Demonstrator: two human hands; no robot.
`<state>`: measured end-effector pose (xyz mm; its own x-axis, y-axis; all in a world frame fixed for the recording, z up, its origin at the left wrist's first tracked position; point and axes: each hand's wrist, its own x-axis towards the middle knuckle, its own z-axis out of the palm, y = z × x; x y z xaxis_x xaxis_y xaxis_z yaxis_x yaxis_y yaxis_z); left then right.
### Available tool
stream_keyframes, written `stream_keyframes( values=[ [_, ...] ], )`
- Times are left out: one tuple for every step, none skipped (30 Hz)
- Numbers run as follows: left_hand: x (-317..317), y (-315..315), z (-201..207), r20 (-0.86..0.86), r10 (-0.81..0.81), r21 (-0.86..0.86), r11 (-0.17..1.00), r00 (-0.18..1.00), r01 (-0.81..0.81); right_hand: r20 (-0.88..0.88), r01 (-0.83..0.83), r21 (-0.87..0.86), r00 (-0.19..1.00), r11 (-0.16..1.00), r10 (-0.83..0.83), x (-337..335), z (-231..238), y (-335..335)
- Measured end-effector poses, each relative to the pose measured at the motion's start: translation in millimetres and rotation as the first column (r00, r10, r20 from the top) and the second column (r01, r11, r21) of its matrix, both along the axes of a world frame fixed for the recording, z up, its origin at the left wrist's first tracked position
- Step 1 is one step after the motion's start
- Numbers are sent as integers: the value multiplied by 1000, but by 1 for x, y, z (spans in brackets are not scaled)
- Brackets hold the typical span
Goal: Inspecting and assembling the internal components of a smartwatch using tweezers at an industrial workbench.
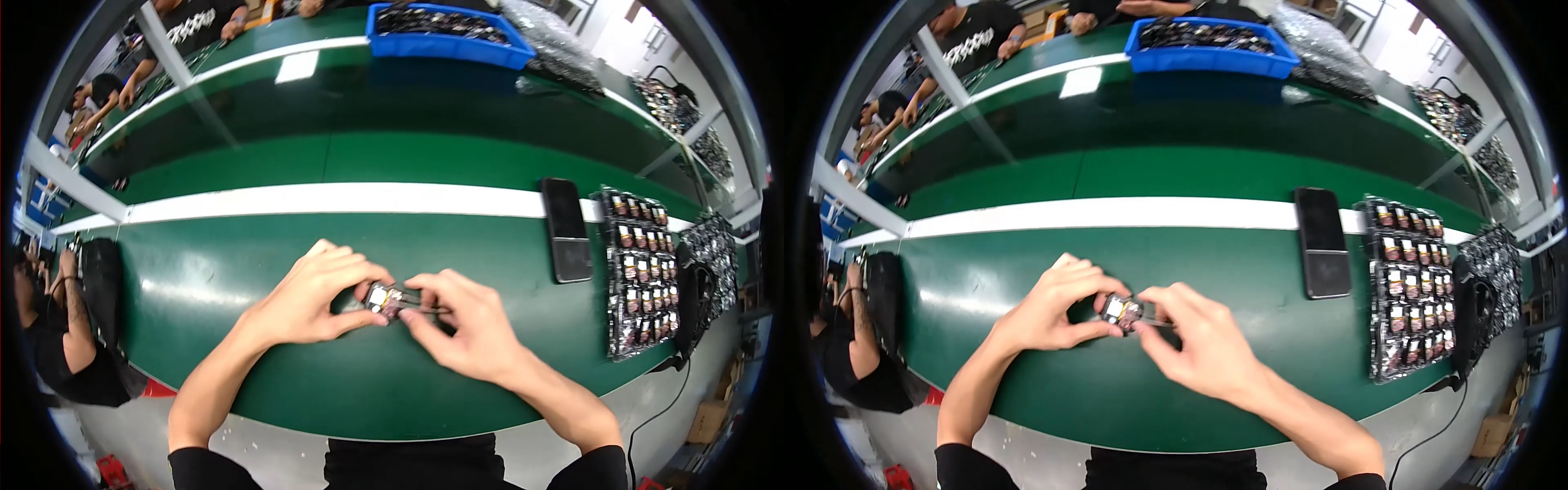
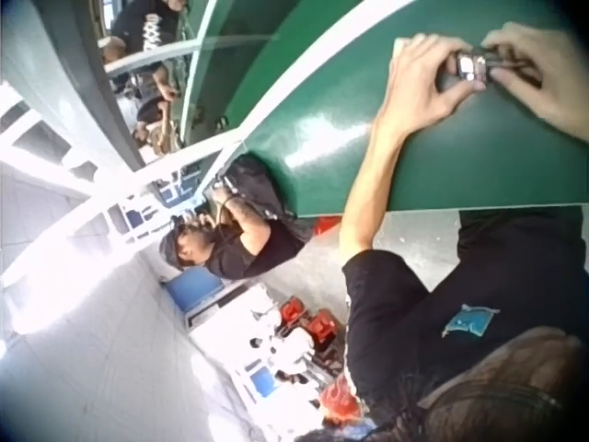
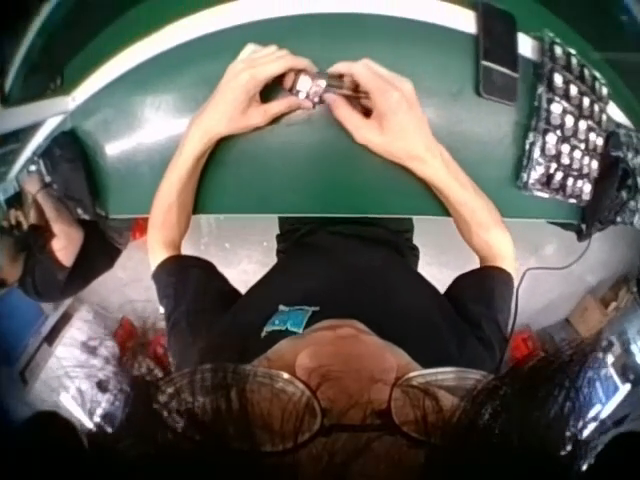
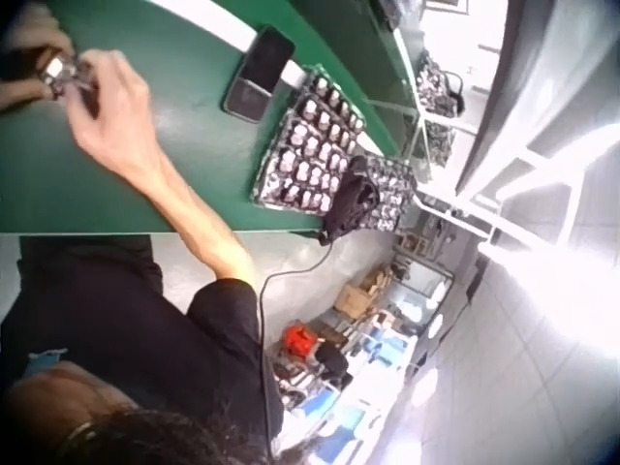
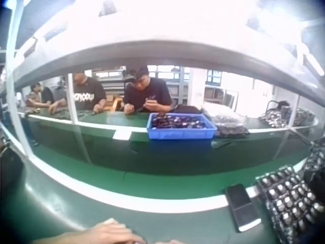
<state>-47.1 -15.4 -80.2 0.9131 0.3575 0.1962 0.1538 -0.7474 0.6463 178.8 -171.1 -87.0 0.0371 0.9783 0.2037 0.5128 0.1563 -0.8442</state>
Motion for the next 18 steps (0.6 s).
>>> stream_keyframes(
  values=[
    [1, -1, -1, -16, -3, -1, 1000, 1000, 3, 66, -6, 56, 998, 998, 2, 0, -2, -1],
    [3, -3, 1, -20, 14, -27, 1000, 1000, -15, 139, 3, 113, 990, 994, -18, -1, -7, -1],
    [3, -6, 3, -31, 32, -62, 997, 999, -34, 169, -20, 114, 986, 993, 1, 0, -9, -1],
    [3, -8, 7, -45, 28, -93, 995, 999, -32, 215, -25, 116, 977, 993, 0, -1, -16, 0],
    [-4, -12, 15, -78, 48, -111, 992, 996, -57, 208, -43, 92, 978, 995, 24, -6, -15, 1],
    [-9, -13, 15, -85, 64, -133, 988, 994, -75, 199, -62, 93, 979, 994, 42, -9, -12, 1],
    [-13, -15, 13, -94, 77, -158, 983, 993, -91, 189, -78, 90, 980, 993, 60, -10, -9, -1],
    [-12, -13, 8, -70, 94, -169, 980, 993, -105, 200, -46, 105, 980, 993, 25, -10, -10, -2],
    [-11, -14, 6, -72, 98, -187, 976, 993, -110, 200, -61, 121, 979, 991, 36, -9, -11, -4],
    [-11, -15, 6, -81, 90, -192, 976, 993, -104, 196, -77, 137, 979, 988, 49, -9, -13, -5],
    [-5, -11, 2, -95, 73, -205, 975, 993, -91, 196, -37, 143, 981, 989, 9, -4, -16, -5],
    [2, -8, -1, -97, 48, -224, 972, 994, -69, 209, -68, 126, 977, 990, 41, 2, -20, -6],
    [3, -7, -1, -99, 44, -267, 961, 994, -69, 220, -106, 115, 972, 988, 79, 5, -20, -8],
    [0, -7, -1, -90, 49, -271, 960, 995, -72, 221, -114, 138, 972, 984, 81, 6, -16, -10],
    [0, -6, -1, -82, 52, -278, 958, 995, -73, 218, -83, 148, 975, 986, 50, 9, -13, -16],
    [-1, -8, 4, -106, 60, -247, 965, 993, -85, 243, -60, 166, 970, 984, 18, 12, -6, -21],
    [-3, -9, 3, -112, 43, -242, 968, 993, -69, 263, -43, 180, 965, 983, -6, 15, 1, -29],
    [-4, -9, 2, -90, 69, -250, 964, 994, -90, 258, -24, 182, 966, 983, -25, 20, 7, -40]
  ],
)
